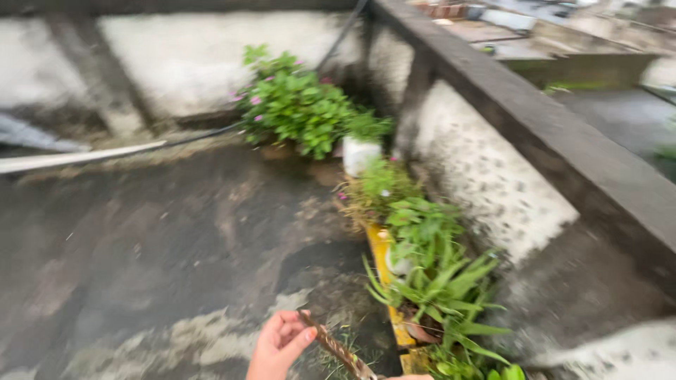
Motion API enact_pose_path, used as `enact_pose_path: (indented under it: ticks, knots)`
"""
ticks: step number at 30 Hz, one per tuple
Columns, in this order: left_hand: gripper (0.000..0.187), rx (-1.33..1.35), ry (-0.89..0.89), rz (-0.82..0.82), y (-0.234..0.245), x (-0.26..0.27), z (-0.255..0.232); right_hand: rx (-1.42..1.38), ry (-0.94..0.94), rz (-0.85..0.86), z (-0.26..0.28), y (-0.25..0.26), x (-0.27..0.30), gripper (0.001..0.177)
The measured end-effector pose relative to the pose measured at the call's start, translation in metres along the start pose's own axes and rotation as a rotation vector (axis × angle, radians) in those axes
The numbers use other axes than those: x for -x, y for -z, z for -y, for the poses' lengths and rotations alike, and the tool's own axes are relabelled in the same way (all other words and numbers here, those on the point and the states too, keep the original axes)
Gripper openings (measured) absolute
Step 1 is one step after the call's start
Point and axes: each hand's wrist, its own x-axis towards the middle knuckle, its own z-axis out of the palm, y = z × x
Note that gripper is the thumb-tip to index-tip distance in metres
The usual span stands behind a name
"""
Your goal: The person trims stems and leaves from potted plants using shears and pulls weeds from the soil by hand.
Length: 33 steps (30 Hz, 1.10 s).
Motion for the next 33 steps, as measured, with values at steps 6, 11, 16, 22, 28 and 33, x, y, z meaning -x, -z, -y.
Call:
enact_pose_path:
  ticks: [6, 11, 16, 22, 28, 33]
  knots:
    - [0.028, 0.005, -0.141, -0.078, -0.003, 0.018, -0.083, 0.118, 0.15, -0.004, 0.017, -0.023, -0.017, 0.034]
    - [0.028, -0.046, -0.118, -0.043, -0.025, 0.014, -0.091, -0.191, -0.215, 0.081, 0.015, -0.025, -0.008, 0.02]
    - [0.033, 0.066, -0.031, -0.041, -0.039, 0.005, -0.08, 0.082, -0.057, 0.151, 0.052, 0.02, -0.007, 0.022]
    - [0.031, -0.228, 0.21, 0.143, -0.047, -0.04, -0.097, -0.295, -0.38, 0.265, 0.076, 0.072, -0.016, 0.019]
    - [0.025, -0.295, 0.044, 0.385, -0.123, -0.131, -0.107, -0.571, -0.373, 0.261, 0.052, 0.151, -0.037, 0.022]
    - [0.037, -0.105, 0.11, 0.608, -0.202, -0.198, -0.116, -0.715, -0.302, 0.259, 0.023, 0.22, -0.062, 0.026]
